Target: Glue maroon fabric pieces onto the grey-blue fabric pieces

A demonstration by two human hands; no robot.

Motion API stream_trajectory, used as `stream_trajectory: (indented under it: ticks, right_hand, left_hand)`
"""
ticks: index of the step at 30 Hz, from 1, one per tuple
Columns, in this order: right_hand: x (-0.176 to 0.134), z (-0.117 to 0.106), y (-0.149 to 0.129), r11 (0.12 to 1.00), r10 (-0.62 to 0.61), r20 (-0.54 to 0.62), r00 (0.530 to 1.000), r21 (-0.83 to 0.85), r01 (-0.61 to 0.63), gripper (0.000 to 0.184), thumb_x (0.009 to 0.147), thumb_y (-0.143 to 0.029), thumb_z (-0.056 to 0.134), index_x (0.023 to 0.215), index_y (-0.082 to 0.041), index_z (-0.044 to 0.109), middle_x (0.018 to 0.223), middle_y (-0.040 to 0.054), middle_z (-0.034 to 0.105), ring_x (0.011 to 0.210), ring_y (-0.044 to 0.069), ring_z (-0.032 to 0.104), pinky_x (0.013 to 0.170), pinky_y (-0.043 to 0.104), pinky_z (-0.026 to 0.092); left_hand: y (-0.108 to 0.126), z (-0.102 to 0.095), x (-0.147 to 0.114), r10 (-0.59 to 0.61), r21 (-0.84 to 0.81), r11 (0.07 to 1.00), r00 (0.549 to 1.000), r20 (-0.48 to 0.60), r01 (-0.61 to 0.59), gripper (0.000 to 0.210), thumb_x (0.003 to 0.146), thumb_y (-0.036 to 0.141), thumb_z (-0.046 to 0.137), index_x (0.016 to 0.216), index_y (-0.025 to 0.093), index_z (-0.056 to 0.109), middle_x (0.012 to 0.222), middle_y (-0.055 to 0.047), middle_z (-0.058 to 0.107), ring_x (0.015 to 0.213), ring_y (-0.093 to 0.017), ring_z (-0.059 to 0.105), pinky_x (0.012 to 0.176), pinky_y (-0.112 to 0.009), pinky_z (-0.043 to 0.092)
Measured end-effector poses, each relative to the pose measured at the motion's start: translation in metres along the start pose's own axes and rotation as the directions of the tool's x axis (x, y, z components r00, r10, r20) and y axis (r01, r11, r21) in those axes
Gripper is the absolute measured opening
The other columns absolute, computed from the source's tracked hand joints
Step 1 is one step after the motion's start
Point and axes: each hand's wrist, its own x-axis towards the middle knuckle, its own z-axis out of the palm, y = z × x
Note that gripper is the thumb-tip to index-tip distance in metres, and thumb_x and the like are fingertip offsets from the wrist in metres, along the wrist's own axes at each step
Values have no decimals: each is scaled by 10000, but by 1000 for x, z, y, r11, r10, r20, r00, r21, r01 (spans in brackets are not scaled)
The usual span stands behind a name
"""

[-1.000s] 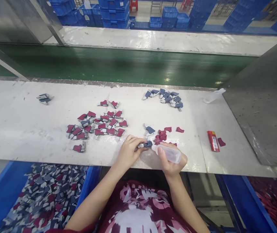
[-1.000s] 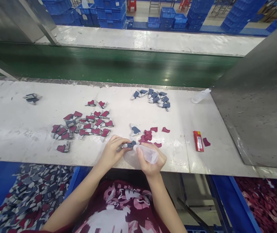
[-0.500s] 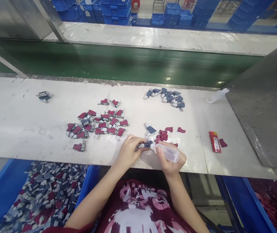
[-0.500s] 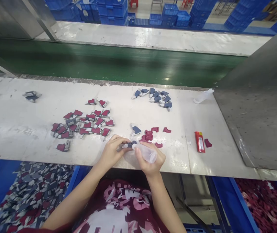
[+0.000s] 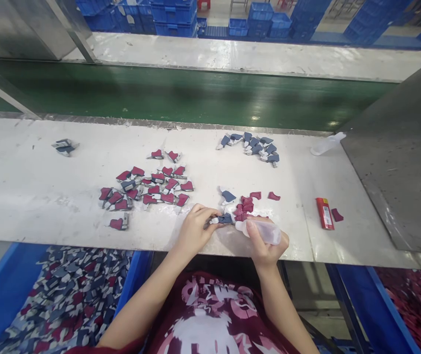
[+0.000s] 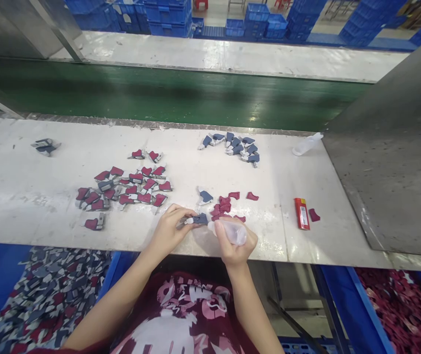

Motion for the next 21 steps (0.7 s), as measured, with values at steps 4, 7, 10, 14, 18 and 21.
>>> stream_trajectory:
  ticks: [4,7,10,14,18,21]
  right_hand:
    - [0,-2,3,998,66,-47,997,-13,-67,171,853,-318,693,777,-166,715,724,68,715,634,213,677,583,350,545]
    - [-1,-1,5,994,108,-81,991,4,-108,212,849,-362,697,765,-168,706,717,62,703,639,217,672,590,355,542]
    - [-3,1,5,991,126,-118,985,54,-120,213,851,-366,692,775,-167,704,734,55,693,659,215,673,600,350,537]
    - [4,-1,6,972,187,-270,944,186,-140,225,820,-384,709,882,-168,692,827,49,666,659,194,658,582,331,523]
    - [23,-17,15,932,323,-349,880,277,-233,344,727,-389,802,938,-172,637,845,21,630,644,173,656,609,333,544]
    - [38,-36,28,945,314,-368,876,212,-250,434,655,-354,866,946,-186,591,880,30,663,842,227,710,785,385,569]
  left_hand:
    - [-1,0,0,13,8,1000,1000,-6,-13,191,827,158,740,1007,221,727,920,-48,696,919,-214,635,810,-340,552]
    - [-1,0,0,23,11,1000,1000,-10,-23,187,826,170,749,1003,227,727,918,-44,705,920,-212,633,815,-336,547]
    - [0,0,0,17,17,1000,1000,-16,-17,184,826,184,757,1002,227,725,926,-44,709,930,-213,633,830,-338,542]
    - [-1,0,0,22,26,999,1000,-12,-22,174,833,201,757,1002,221,719,929,-43,714,935,-216,629,834,-342,536]
    - [0,-1,1,47,46,998,999,-10,-47,170,839,203,756,1003,214,712,926,-44,729,945,-221,621,830,-343,530]
    - [0,-2,1,52,57,997,999,-12,-51,164,841,226,757,998,219,708,922,-40,730,934,-221,624,810,-341,531]
